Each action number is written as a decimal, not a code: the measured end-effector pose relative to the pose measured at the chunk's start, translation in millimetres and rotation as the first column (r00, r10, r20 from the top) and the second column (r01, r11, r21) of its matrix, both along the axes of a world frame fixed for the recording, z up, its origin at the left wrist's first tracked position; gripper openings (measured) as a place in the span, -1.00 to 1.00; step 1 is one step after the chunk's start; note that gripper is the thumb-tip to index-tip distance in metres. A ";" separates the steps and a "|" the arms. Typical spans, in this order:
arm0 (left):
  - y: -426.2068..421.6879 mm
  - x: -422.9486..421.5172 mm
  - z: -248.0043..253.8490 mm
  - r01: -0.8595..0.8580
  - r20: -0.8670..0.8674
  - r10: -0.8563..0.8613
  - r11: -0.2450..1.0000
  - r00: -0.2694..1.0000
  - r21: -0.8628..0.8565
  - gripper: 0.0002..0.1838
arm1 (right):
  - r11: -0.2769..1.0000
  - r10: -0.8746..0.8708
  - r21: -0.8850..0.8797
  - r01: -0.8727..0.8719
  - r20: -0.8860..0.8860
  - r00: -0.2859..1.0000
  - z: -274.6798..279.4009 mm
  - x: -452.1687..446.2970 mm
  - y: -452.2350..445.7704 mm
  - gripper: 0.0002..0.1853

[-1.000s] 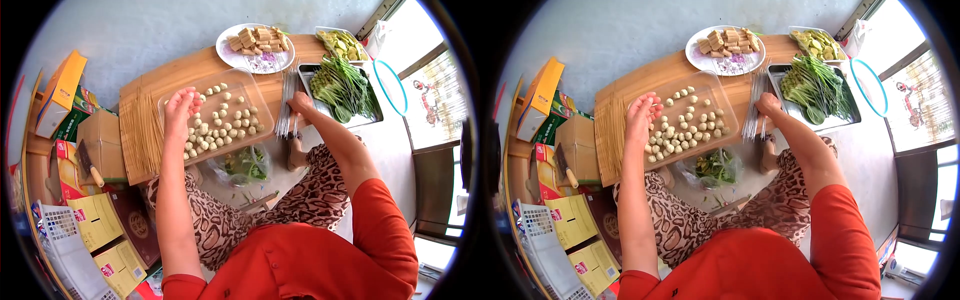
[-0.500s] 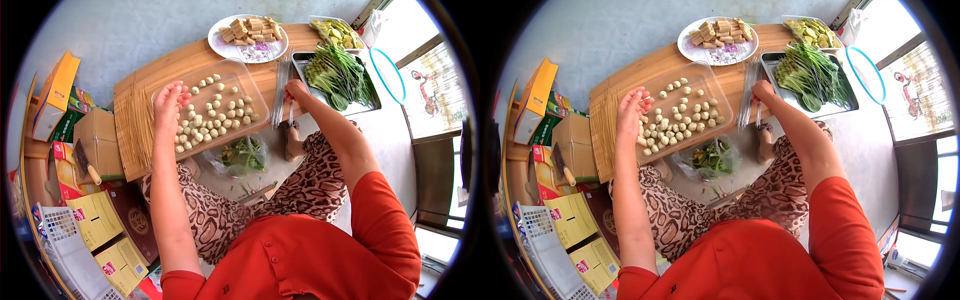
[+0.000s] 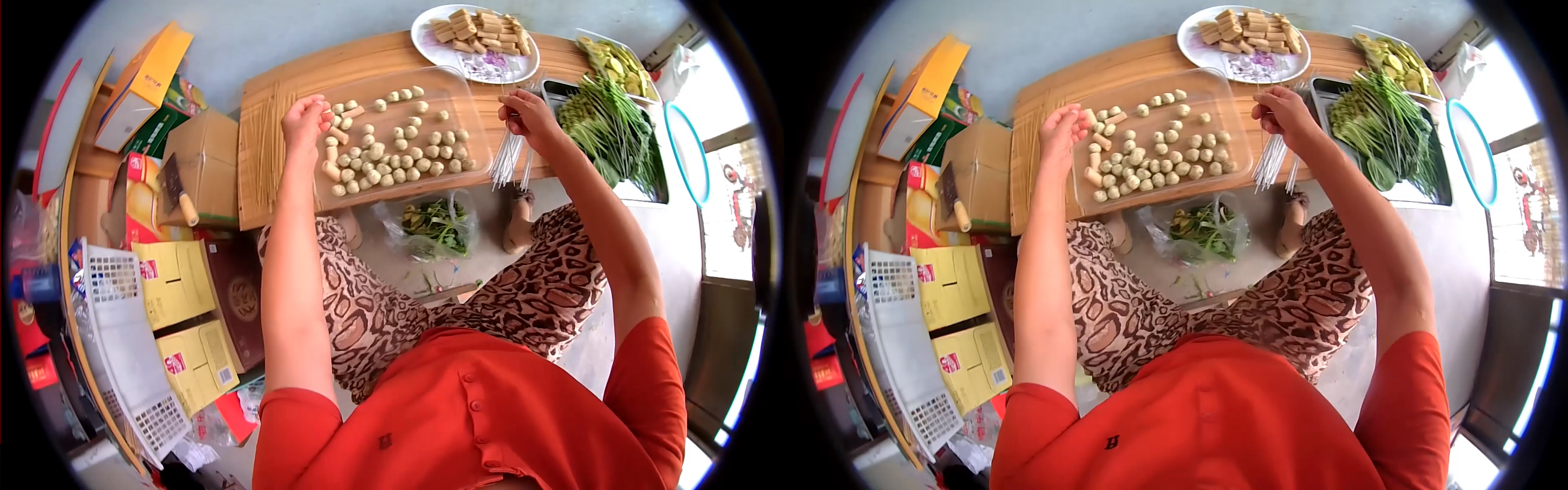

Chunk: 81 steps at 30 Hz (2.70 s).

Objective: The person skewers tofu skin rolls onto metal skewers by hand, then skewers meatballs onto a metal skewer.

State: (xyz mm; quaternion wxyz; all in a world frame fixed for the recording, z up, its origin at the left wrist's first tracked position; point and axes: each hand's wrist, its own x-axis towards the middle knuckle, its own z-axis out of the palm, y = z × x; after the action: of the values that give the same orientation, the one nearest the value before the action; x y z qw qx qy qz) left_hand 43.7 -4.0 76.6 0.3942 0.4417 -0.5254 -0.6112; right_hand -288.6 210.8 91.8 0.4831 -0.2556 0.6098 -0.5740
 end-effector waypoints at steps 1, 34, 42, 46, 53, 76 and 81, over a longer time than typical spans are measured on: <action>-1.9 2.1 -2.9 -0.029 0.086 0.032 0.999 0.996 -0.042 -0.84 | 1.000 0.009 -0.025 -0.008 0.018 1.000 1.2 10.4 -0.6 -0.88; -22.6 -63.0 -60.9 0.527 0.971 0.017 0.838 0.240 -0.145 -0.76 | 0.949 0.313 -0.031 -0.313 -0.019 0.950 3.2 90.7 -5.6 -0.88; -54.5 -55.8 -65.2 0.230 0.624 -0.200 0.973 0.755 0.034 -0.70 | 0.945 0.325 -0.022 -0.327 -0.044 0.945 4.5 96.9 -6.2 -0.88; -26.5 -44.1 -9.5 0.256 -0.028 -0.258 0.925 0.966 0.281 -0.82 | 0.939 0.338 -0.032 -0.341 -0.082 0.938 10.5 100.6 -2.2 -0.87; 17.4 -28.1 12.2 0.267 -0.323 -0.142 0.885 0.935 0.382 -0.83 | 0.922 0.368 -0.073 -0.380 -0.133 0.920 29.9 119.6 15.2 -0.84; 42.3 -39.8 13.6 0.286 -0.358 -0.149 0.885 0.922 0.367 -0.84 | 0.926 0.352 -0.091 -0.366 -0.144 0.925 16.9 116.5 15.4 -0.83; 43.5 -40.4 14.3 0.278 -0.341 -0.152 0.892 0.928 0.356 -0.85 | 0.926 0.355 -0.085 -0.369 -0.144 0.924 15.1 116.5 13.5 -0.83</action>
State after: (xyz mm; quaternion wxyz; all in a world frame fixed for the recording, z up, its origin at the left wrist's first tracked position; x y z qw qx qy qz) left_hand 3.3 39.5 90.9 0.3011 0.3515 -0.3690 -0.8060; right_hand -172.0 224.3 106.9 0.5263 -0.4258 0.5489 -0.4903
